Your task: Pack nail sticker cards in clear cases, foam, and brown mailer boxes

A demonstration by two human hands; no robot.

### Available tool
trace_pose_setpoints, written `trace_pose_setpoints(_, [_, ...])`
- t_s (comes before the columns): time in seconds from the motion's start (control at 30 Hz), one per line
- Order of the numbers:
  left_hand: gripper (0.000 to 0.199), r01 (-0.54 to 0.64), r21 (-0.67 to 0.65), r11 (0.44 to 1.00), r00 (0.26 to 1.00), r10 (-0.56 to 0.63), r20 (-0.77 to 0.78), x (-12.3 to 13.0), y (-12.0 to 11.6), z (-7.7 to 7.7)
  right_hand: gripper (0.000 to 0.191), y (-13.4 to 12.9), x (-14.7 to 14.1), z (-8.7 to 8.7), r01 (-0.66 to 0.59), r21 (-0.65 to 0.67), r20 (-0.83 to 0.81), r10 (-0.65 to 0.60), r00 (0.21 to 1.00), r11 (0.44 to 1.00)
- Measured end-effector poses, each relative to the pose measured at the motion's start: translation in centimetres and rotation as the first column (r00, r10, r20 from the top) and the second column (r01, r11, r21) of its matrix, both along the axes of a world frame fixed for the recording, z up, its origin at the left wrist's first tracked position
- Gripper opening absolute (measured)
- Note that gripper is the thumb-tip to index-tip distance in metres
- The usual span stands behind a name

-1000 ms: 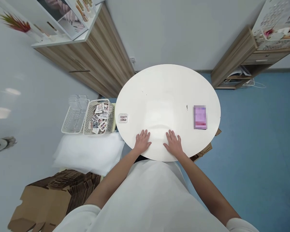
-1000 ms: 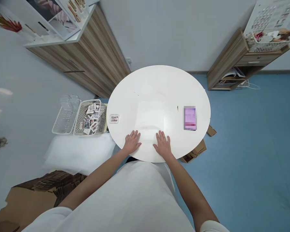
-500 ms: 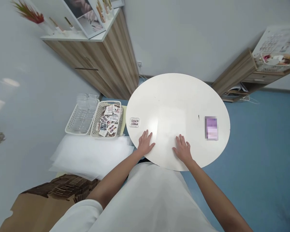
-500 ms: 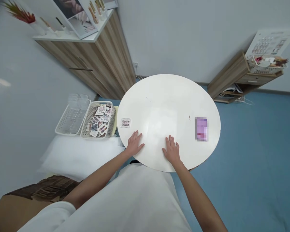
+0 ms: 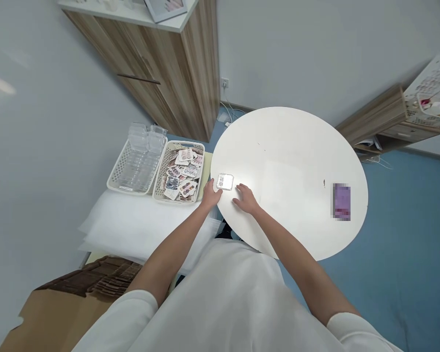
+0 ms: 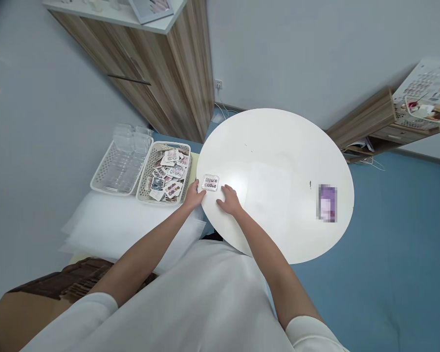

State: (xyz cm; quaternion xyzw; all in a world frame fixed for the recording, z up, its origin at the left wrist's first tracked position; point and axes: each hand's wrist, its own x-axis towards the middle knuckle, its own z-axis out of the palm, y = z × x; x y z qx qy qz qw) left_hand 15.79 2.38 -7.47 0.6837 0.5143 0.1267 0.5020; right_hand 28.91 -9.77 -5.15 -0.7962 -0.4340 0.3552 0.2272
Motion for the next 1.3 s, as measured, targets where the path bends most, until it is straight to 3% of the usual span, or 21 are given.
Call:
trace_pose_setpoints(0.17, [0.053,0.034,-0.129,0.991,0.999,-0.029,0.044,0.3,-0.3,0.6,0.071,1.5,-1.4,-0.6,0.089,0.016,-0.255,-0.082,0.963,0.996])
trace_pose_setpoints(0.33, [0.053,0.01,-0.177,0.984,0.995,0.008,0.102,0.7,-2.1,1.0,0.073,-0.8,-1.5,-0.7,0.181,0.023,-0.319,-0.164,0.934,0.983])
trace_pose_setpoints(0.57, [0.051,0.209,-0.208,0.956,0.955,-0.153,0.256,3.4,-8.4,1.2,0.057,-9.5,0.3,0.3,0.332,0.125,-0.166,-0.31,0.936,0.935])
trace_pose_setpoints(0.77, [0.047,0.419,-0.236,0.877,0.882,-0.332,0.334,5.9,-14.0,1.0,0.047,-17.5,1.9,0.0,0.418,0.188,-0.069,-0.413,0.908,0.889])
trace_pose_setpoints(1.0, [0.045,0.51,-0.155,0.846,0.849,-0.467,0.247,6.8,-18.9,0.7,0.034,-23.3,3.7,-0.7,0.391,0.177,-0.005,-0.397,0.918,0.903])
trace_pose_setpoints(1.3, [0.037,0.48,0.002,0.877,0.877,-0.48,0.02,5.6,-23.3,0.4,0.027,-26.1,3.9,-2.3,0.22,0.176,0.031,-0.229,0.973,0.959])
